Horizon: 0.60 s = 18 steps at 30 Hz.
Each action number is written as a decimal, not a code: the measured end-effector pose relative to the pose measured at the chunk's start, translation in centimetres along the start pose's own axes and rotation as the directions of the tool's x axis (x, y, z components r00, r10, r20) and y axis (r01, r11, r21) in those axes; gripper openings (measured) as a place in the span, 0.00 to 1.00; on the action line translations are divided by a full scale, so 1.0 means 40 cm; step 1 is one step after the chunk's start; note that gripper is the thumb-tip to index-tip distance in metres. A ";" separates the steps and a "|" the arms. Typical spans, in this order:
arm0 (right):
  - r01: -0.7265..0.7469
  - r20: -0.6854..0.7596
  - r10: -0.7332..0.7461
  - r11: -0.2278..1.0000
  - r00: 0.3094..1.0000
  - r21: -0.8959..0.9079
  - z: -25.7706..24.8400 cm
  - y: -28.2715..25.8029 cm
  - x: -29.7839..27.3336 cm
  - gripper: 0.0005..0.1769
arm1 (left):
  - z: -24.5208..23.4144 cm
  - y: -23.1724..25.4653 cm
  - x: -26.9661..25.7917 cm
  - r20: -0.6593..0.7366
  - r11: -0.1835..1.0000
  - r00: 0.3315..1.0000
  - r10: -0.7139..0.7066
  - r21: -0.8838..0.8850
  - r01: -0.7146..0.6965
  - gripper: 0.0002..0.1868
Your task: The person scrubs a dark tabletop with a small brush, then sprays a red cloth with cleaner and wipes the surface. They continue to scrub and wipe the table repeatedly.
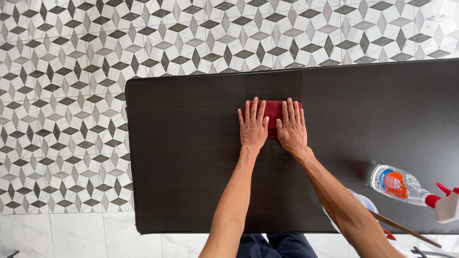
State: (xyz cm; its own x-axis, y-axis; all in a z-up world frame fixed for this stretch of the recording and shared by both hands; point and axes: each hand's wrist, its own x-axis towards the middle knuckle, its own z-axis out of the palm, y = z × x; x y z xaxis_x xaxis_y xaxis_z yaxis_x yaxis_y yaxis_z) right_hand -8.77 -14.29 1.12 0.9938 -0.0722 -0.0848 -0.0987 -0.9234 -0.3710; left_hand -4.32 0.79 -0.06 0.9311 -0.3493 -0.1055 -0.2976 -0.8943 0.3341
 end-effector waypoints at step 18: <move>-0.014 0.017 0.014 1.000 1.000 0.013 -0.009 -0.015 -0.046 0.36 | -0.005 0.011 -0.048 -0.009 1.000 1.000 -0.012 -0.028 0.012 0.32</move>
State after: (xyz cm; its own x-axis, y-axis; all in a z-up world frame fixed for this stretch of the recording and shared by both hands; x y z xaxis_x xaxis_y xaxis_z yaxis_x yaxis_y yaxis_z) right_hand -10.52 -13.75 1.85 0.9913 -0.0787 -0.1056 -0.1135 -0.9174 -0.3815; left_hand -6.21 1.14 0.47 0.9364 -0.3359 -0.1011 -0.2806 -0.8903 0.3587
